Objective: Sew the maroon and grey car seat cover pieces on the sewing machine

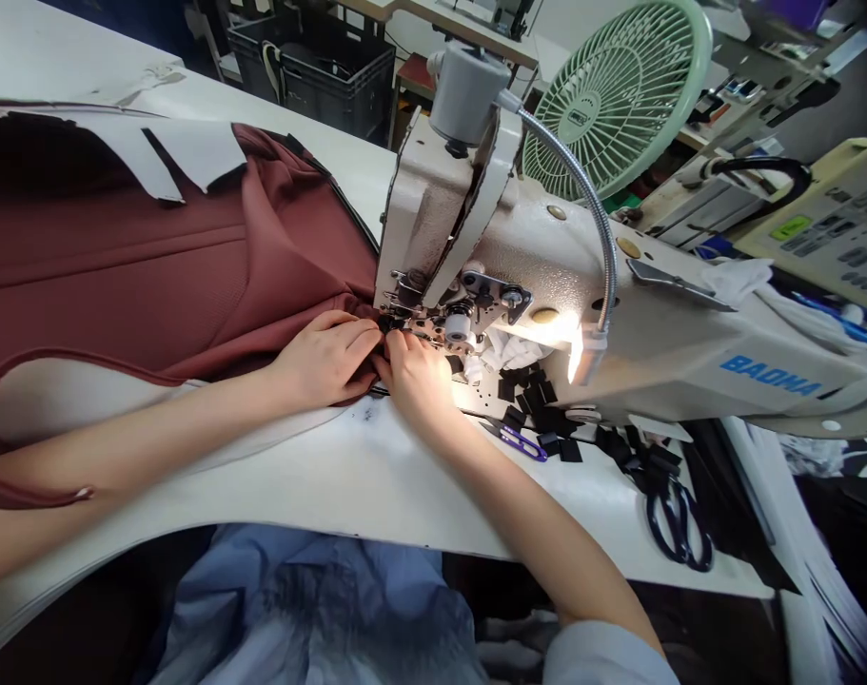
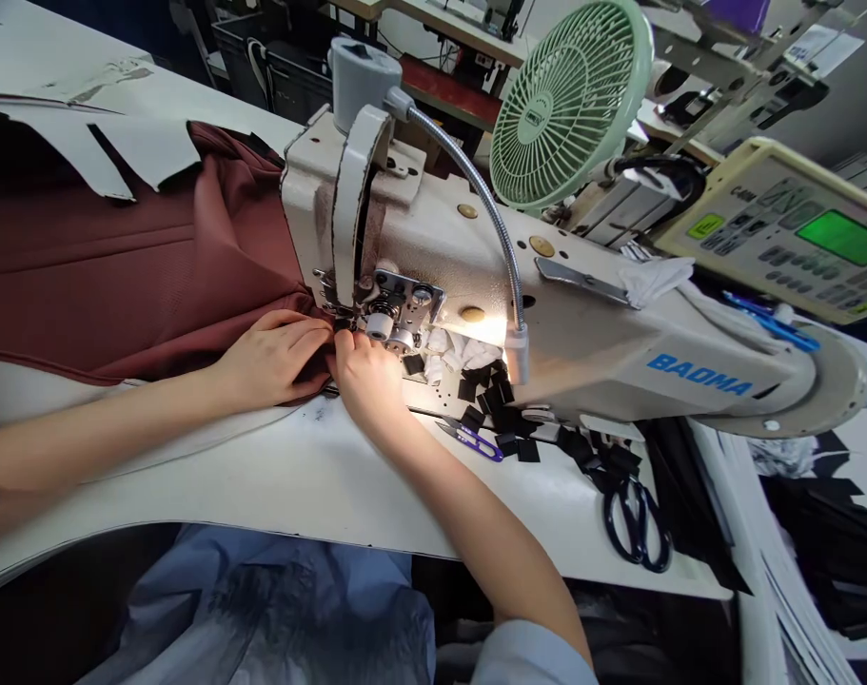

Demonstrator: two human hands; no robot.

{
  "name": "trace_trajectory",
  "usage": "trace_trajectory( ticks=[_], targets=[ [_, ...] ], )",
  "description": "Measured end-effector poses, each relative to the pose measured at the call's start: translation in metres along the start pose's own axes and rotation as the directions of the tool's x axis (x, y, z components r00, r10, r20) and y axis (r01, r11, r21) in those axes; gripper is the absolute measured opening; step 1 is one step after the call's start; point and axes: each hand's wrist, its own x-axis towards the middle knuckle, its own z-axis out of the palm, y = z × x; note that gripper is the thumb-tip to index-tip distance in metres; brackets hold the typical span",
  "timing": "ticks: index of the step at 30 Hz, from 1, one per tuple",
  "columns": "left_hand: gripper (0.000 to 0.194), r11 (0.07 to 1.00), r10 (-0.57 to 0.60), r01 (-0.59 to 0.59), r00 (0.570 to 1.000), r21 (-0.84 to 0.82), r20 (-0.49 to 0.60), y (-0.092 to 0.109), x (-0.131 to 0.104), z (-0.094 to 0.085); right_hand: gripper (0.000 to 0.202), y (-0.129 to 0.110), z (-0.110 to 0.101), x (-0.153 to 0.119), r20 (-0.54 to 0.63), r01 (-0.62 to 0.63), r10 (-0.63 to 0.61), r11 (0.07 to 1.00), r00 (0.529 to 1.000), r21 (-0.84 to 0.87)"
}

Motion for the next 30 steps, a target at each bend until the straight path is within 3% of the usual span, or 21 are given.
trace_trajectory(
  ticks=[3, 7, 12, 22, 30],
  targets=[
    [0.023, 1.000, 0.026, -0.026, 0.998, 0.003, 0.051, 0.000, 0.000, -0.001, 0.031, -0.001, 0.005, -0.004, -0.048, 0.058, -0.057, 0.998, 0.997, 0.037],
    [0.019, 1.000, 0.026, -0.026, 0.998, 0.008, 0.058, -0.002, 0.000, 0.001, 0.029, 0.005, 0.013, -0.029, -0.147, 0.199, -0.190, 0.979, 0.971, 0.050],
    [0.019, 0.997, 0.029, -0.023, 0.997, -0.080, 0.074, -0.010, 0.000, 0.005, 0.028, 0.002, 0.021, -0.042, -0.233, 0.295, -0.269, 0.952, 0.934, 0.082],
    [0.025, 0.986, -0.019, 0.041, 0.990, -0.159, 0.137, -0.009, 0.004, -0.002, 0.023, -0.007, 0.030, -0.046, -0.155, 0.478, -0.479, 0.877, 0.864, -0.045],
    [0.031, 0.994, 0.005, 0.001, 0.998, -0.111, 0.056, -0.009, 0.004, 0.002, 0.030, -0.011, 0.022, -0.054, -0.170, 0.472, -0.484, 0.875, 0.858, -0.105]
  ],
)
